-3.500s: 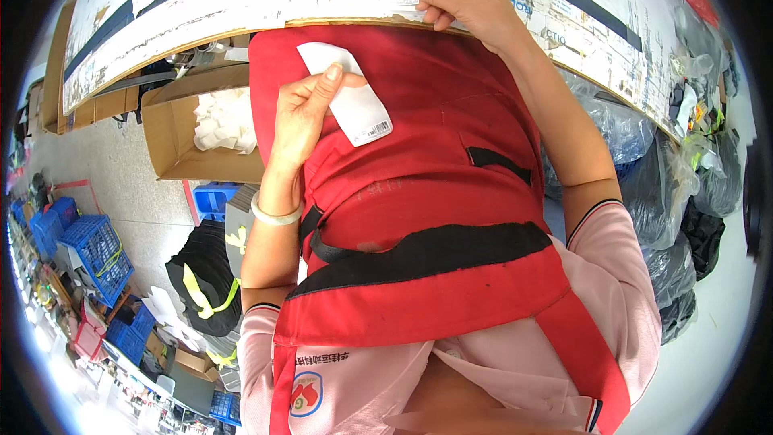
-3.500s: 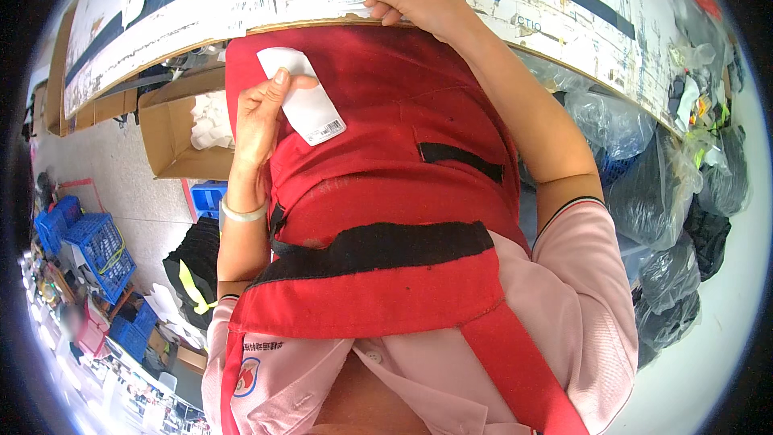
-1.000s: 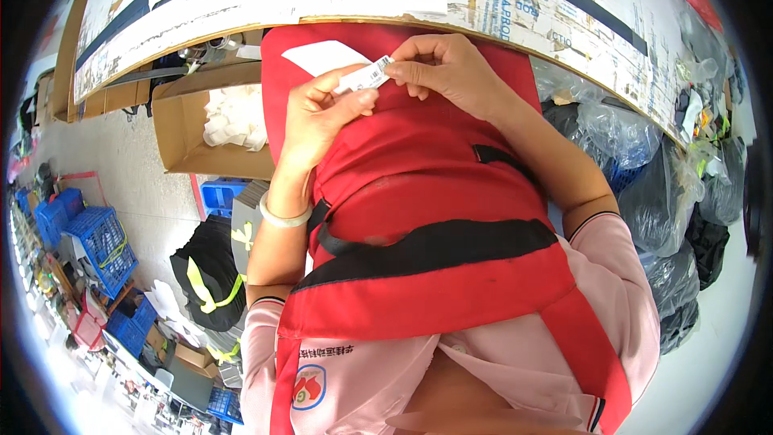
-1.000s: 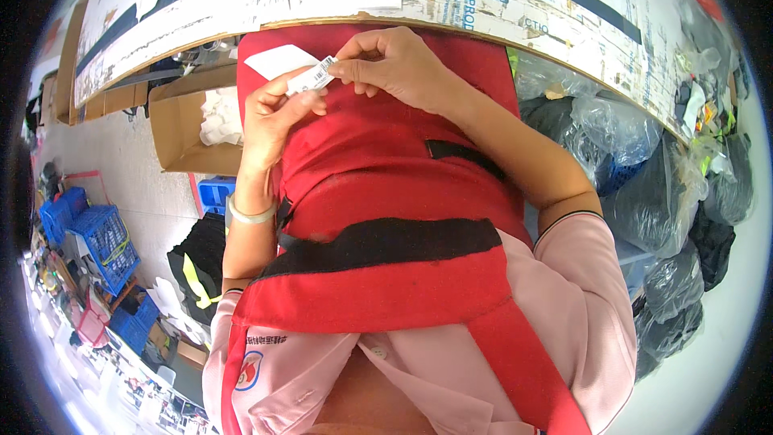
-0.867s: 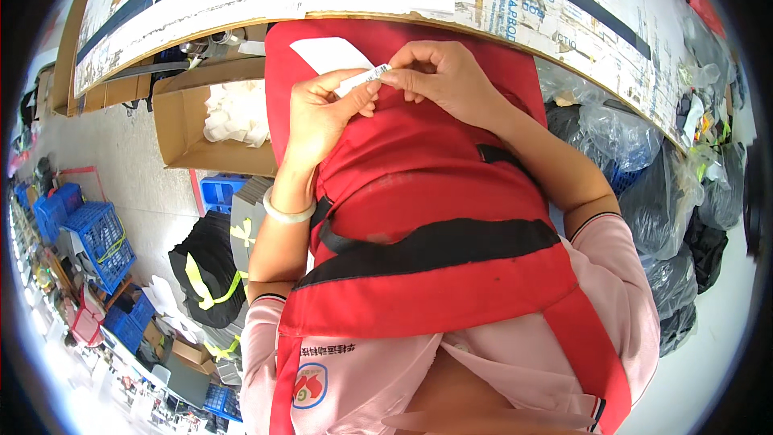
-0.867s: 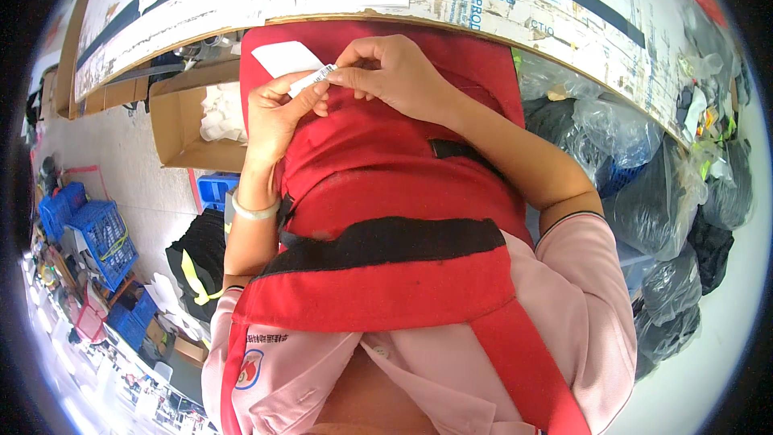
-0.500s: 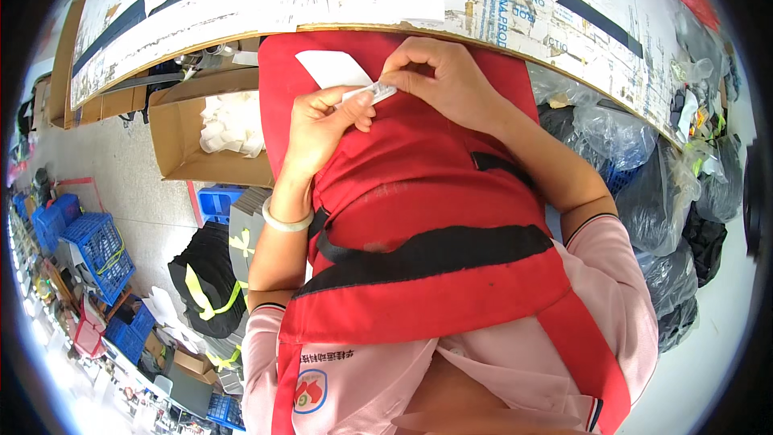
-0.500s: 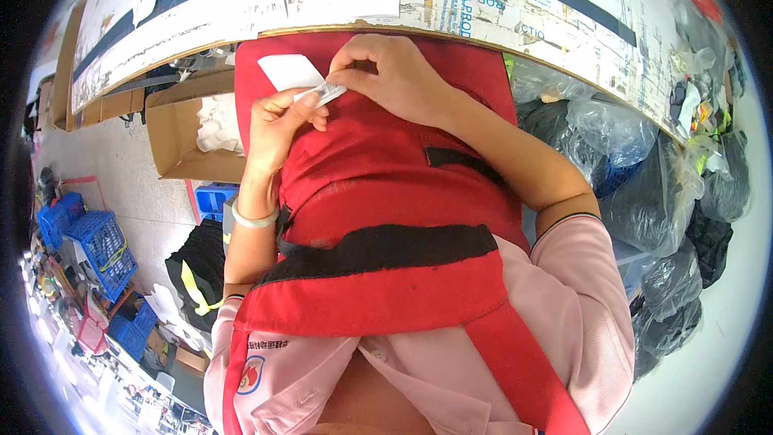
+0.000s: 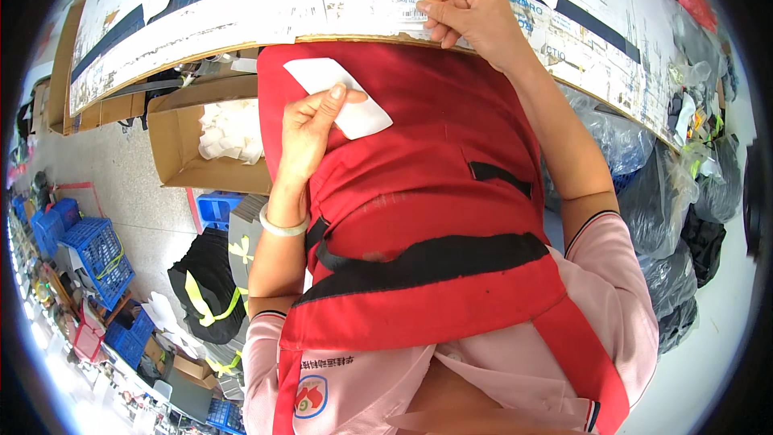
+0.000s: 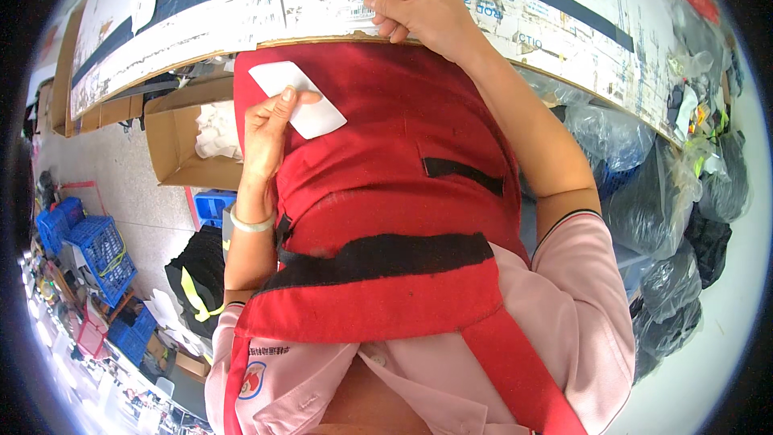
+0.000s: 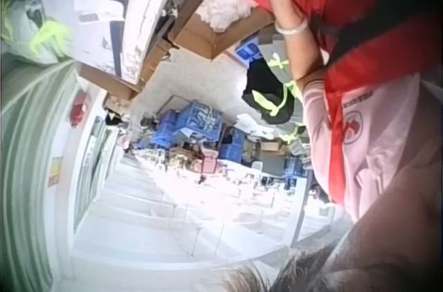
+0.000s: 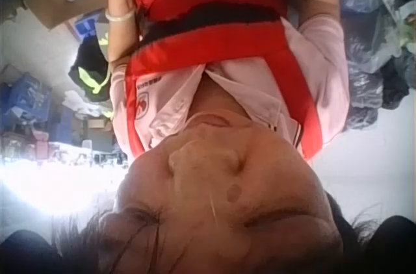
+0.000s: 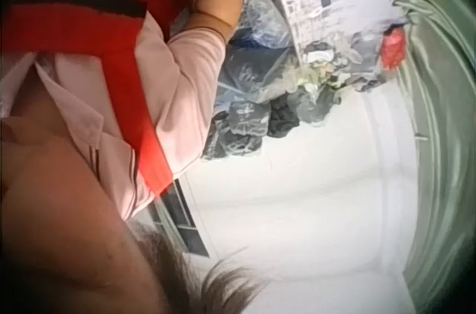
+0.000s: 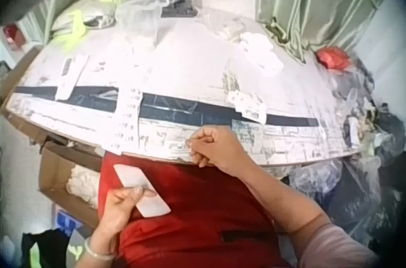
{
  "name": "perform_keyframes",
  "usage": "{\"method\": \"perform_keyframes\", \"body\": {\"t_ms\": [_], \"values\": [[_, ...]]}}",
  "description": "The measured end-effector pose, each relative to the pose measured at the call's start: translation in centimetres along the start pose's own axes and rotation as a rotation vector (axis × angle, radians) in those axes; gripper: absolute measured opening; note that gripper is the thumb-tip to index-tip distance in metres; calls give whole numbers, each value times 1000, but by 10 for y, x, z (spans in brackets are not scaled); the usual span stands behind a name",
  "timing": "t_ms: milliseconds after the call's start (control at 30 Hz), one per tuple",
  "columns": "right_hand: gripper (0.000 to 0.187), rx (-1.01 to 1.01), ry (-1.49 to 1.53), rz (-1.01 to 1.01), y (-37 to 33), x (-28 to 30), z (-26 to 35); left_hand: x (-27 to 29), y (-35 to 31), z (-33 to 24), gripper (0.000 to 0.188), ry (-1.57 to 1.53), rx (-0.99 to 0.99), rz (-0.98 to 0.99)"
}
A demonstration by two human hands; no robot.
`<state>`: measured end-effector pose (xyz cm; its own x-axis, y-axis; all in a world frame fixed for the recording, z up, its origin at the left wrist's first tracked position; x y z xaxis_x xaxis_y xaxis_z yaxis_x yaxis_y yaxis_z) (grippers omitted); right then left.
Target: Peeling and preparing barcodes and logistics labels from a sheet at a workbench.
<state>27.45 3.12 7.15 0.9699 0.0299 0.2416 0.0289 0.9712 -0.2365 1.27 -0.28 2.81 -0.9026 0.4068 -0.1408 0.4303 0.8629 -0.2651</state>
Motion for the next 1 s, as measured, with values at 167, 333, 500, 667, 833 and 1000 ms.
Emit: {"method": "perform_keyframes", "body": {"t_ms": [167,333,500,667,833,1000], "values": [[21,4,-9,2,2,-3,-5,0,0,1,33,2,3,11],[21,8,-18,-3,4,-3,-9,-1,-1,3,32,-12,4,12],[22,12,-58,-16,4,-3,-8,-2,-1,3,32,-34,23,23],[22,16,-42,-16,2,-5,-6,-3,0,6,31,-17,17,22],[22,36,-44,-7,3,-4,-8,-5,0,6,31,-13,17,31],[22,45,-43,0,3,-5,-8,-5,0,7,31,-20,17,26]]}}
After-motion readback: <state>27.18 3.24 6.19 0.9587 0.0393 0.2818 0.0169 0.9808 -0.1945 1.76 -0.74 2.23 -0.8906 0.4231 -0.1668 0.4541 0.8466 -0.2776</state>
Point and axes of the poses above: each hand's wrist, its own y-axis towards the middle knuckle, its own x-axis out of the back of the hand, z = x × y, the point moved 2 cm from there along y, towards the middle knuckle
